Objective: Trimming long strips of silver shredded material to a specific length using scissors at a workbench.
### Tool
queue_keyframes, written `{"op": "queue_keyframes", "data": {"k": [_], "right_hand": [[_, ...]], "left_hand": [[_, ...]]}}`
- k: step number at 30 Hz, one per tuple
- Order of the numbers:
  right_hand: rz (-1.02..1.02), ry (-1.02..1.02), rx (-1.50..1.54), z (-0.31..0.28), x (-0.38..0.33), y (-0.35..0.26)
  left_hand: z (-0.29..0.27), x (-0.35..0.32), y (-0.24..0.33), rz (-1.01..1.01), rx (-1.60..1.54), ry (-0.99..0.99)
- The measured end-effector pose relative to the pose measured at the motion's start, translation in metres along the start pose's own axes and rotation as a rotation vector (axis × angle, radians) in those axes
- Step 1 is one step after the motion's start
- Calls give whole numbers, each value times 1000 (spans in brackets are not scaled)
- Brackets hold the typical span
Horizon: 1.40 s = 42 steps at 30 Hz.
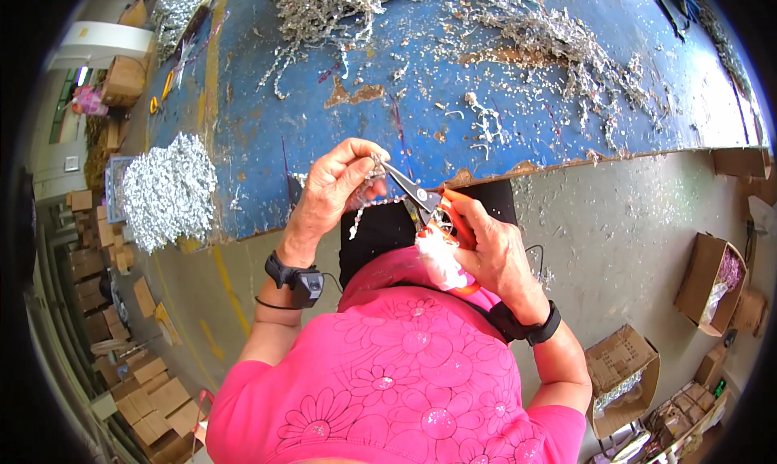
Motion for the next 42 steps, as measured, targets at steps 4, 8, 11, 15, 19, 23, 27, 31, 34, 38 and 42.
{"op": "queue_keyframes", "data": {"k": [4, 8, 11, 15, 19, 23, 27, 31, 34, 38, 42], "right_hand": [[102, 60, 177, -9, -1, 15], [334, -23, 630, -15, -13, 24], [313, 4, 575, -16, -20, 35], [272, 5, 451, -17, -25, 36], [224, 7, 395, -22, -20, 37], [175, -22, 411, -13, -7, 23], [652, 25, 1009, 9, -9, 98], [763, 287, 863, -6, -8, 127], [193, 172, 545, -15, 3, 60], [273, 128, 665, -18, 16, 63], [251, 82, 722, -18, 31, 53]], "left_hand": [[-2, 0, 22, 417, 654, 162], [-19, 3, 18, 381, 604, 277], [-10, 3, 26, 239, 763, 202], [0, -1, 36, 567, 980, 155], [7, -15, 49, 593, 1245, 89], [-16, -28, 49, 495, 1348, 127], [-23, -25, 42, 698, 1254, 228], [-29, -17, 25, 619, 1267, 183], [-76, -38, 67, 375, 855, 300], [-169, -92, 147, 563, 323, 690], [-256, -169, 197, 1007, 58, 1031]]}}
Point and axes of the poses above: each hand's wrist, its own x-axis towards the middle knuckle, its own z-axis out of the palm, y = z × x, the point moved 7 cm from there along x, towards the middle knuckle, and after that the axes turned 4 degrees about z, right-handed, at the moved point
